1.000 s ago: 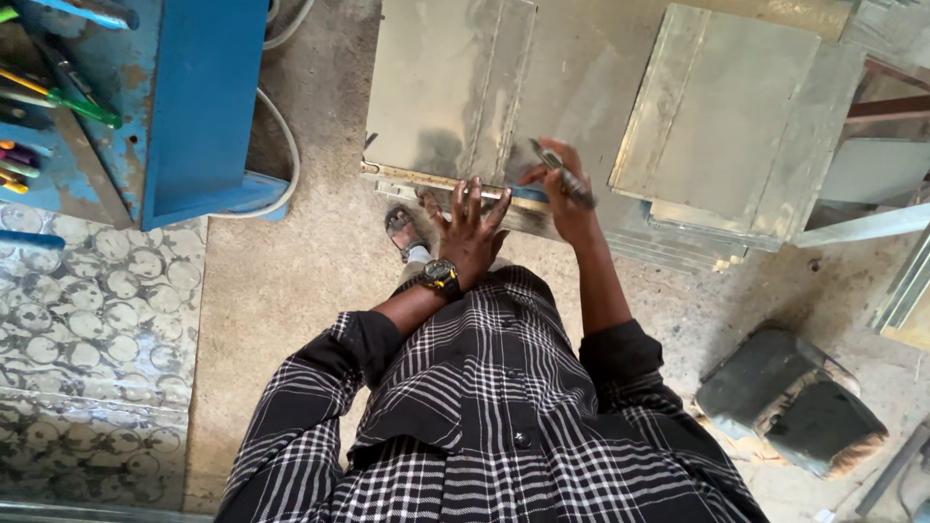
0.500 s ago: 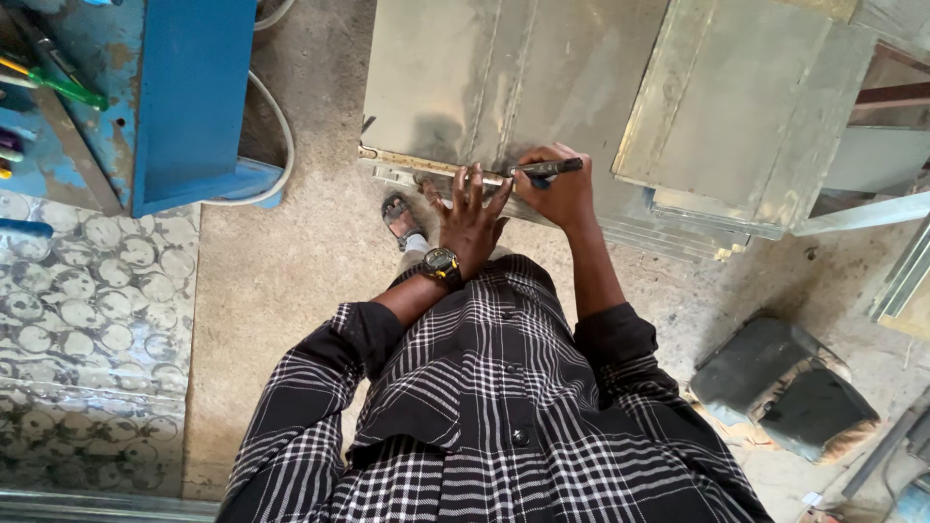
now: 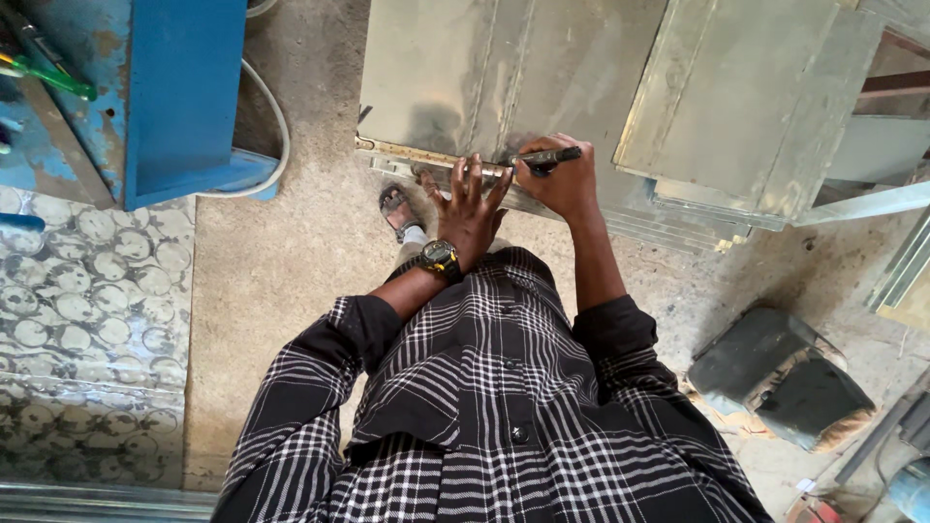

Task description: The person measures and marks lines on rectangular metal sheets using a metal ruler and a black marker. They repeatedly pick up a sheet, align the ruler, draw a line, and place the sheet back into a stack. The process is repeated for multiple sheets in a workshop environment.

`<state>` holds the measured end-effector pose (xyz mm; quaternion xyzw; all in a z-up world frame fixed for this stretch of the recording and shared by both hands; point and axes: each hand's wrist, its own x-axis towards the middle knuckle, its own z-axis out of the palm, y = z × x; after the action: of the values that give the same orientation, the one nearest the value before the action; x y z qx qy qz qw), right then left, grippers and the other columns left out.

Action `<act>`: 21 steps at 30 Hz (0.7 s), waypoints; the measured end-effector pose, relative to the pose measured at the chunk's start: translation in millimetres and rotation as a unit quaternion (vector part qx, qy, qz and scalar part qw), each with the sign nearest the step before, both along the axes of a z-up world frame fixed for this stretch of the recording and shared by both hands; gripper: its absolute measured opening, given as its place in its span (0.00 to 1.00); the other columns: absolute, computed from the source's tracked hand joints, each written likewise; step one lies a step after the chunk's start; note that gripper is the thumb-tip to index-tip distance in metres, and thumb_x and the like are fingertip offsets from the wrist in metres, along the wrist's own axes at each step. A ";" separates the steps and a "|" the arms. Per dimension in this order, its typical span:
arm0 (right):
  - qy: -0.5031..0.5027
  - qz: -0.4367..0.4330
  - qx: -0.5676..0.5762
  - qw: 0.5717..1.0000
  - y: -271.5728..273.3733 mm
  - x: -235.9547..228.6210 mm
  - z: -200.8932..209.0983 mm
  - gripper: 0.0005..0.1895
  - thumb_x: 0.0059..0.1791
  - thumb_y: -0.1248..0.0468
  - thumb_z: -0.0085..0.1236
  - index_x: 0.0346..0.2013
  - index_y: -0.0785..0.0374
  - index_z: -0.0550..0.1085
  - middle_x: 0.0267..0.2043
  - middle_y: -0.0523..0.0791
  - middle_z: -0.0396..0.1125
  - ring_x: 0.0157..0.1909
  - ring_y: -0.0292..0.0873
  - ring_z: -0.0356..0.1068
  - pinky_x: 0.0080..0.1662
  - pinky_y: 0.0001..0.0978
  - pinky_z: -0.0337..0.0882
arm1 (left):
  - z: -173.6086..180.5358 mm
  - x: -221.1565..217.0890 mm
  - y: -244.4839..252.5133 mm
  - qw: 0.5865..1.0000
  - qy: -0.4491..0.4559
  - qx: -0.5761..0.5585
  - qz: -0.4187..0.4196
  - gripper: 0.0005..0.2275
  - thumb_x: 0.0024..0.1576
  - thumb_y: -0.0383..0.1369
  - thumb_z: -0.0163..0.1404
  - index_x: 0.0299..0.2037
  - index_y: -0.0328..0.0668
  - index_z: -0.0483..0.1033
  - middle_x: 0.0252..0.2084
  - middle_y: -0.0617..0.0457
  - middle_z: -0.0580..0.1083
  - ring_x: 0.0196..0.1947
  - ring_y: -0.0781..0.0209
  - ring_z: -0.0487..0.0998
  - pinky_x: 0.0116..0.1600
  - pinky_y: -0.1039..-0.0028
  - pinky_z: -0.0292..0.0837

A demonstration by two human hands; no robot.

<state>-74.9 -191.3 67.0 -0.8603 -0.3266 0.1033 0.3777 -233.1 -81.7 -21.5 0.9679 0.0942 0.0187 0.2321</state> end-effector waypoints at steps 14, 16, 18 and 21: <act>-0.003 0.013 -0.005 1.000 2.0 0.5 2.1 0.10 0.40 0.62 0.70 0.32 0.63 0.80 0.34 0.48 0.76 0.35 0.47 0.77 0.42 0.36 0.76 | -5.6 -1.8 -1.7 1.000 0.022 -0.020 -0.001 0.41 0.54 0.41 0.62 0.75 0.67 0.49 0.76 0.38 0.46 0.75 0.34 0.47 0.61 0.20 0.49; -0.005 0.016 -0.017 1.000 3.0 1.2 2.0 0.09 0.40 0.63 0.69 0.32 0.62 0.81 0.34 0.47 0.76 0.35 0.47 0.77 0.41 0.36 0.76 | -7.5 -0.2 -1.3 0.999 0.030 -0.021 -0.005 0.40 0.53 0.41 0.62 0.75 0.68 0.49 0.76 0.38 0.46 0.75 0.33 0.47 0.58 0.22 0.53; -0.018 0.023 -0.021 0.999 3.0 1.4 2.1 0.09 0.39 0.63 0.69 0.31 0.62 0.81 0.34 0.47 0.76 0.35 0.47 0.77 0.42 0.36 0.76 | -7.6 0.4 -1.4 0.999 0.037 -0.019 -0.007 0.40 0.53 0.41 0.62 0.75 0.68 0.49 0.75 0.38 0.45 0.74 0.33 0.47 0.56 0.23 0.56; -0.043 0.016 -0.011 0.999 4.0 -0.3 1.9 0.08 0.40 0.63 0.69 0.31 0.62 0.81 0.33 0.48 0.76 0.35 0.48 0.76 0.42 0.37 0.76 | -4.2 0.1 -1.8 0.999 0.036 -0.015 -0.004 0.40 0.53 0.41 0.62 0.74 0.69 0.49 0.75 0.39 0.45 0.74 0.34 0.47 0.56 0.25 0.58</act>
<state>-75.2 -187.3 68.9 -0.8626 -0.3553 0.0755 0.3522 -233.0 -83.5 -25.7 0.9646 0.0991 -0.0183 0.2436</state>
